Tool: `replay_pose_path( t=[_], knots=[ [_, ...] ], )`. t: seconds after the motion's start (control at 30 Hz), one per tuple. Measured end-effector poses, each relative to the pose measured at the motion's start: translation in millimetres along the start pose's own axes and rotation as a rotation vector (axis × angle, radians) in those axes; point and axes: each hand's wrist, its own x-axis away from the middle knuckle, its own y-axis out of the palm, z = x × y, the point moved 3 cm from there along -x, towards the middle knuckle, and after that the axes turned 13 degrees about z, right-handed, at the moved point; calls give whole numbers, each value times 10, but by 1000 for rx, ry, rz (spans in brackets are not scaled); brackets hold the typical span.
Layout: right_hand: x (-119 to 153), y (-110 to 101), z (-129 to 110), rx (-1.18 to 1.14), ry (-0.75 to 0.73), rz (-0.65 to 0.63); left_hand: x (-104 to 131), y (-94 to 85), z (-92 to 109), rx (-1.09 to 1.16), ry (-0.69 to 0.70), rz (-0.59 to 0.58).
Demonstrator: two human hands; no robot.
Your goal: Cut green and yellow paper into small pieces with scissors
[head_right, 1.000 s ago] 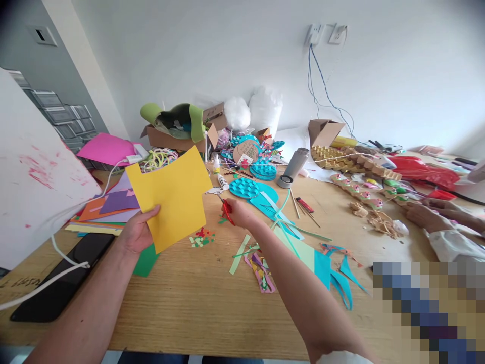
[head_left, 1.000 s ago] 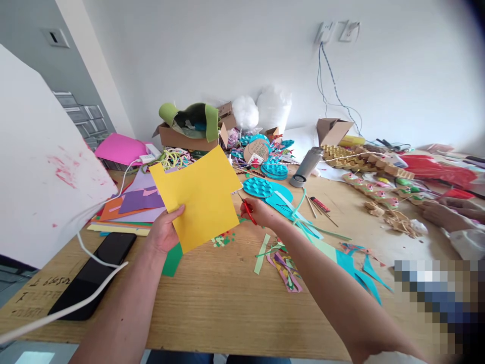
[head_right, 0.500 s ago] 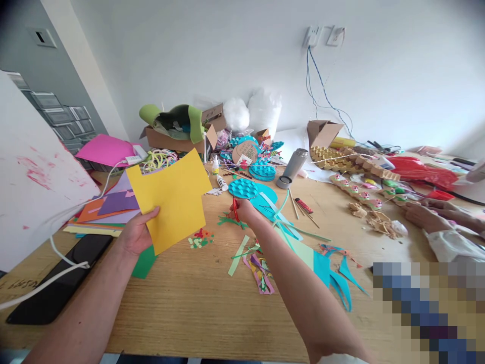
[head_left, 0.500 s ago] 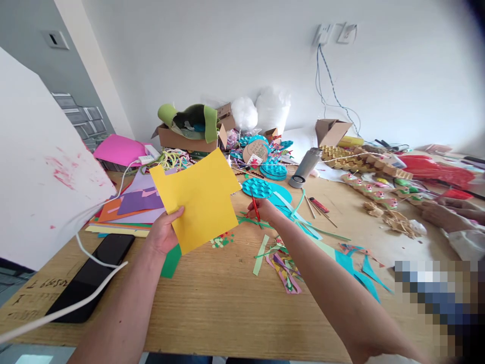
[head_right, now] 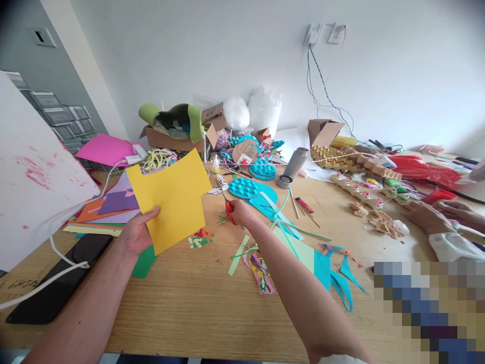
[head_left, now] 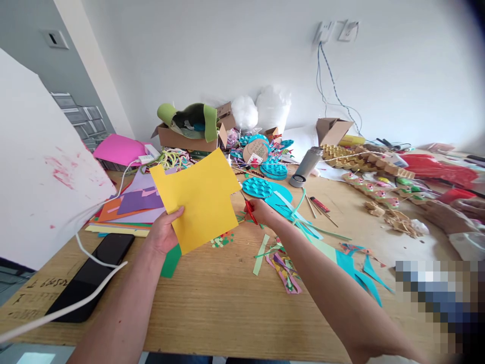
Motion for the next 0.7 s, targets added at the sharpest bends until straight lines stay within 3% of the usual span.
replay_pose_path(
  t=[0.4,0.57,0.7],
  knots=[
    [40,-148,-189,-38,-16,-27,21,10,6,2,9,-14],
    [253,-472,-258,-40,-70,-93,7,1,4,-38,45,33],
    [645,-783,-94,27,-109,-190,10,5,-25,-108,81,36]
  ],
)
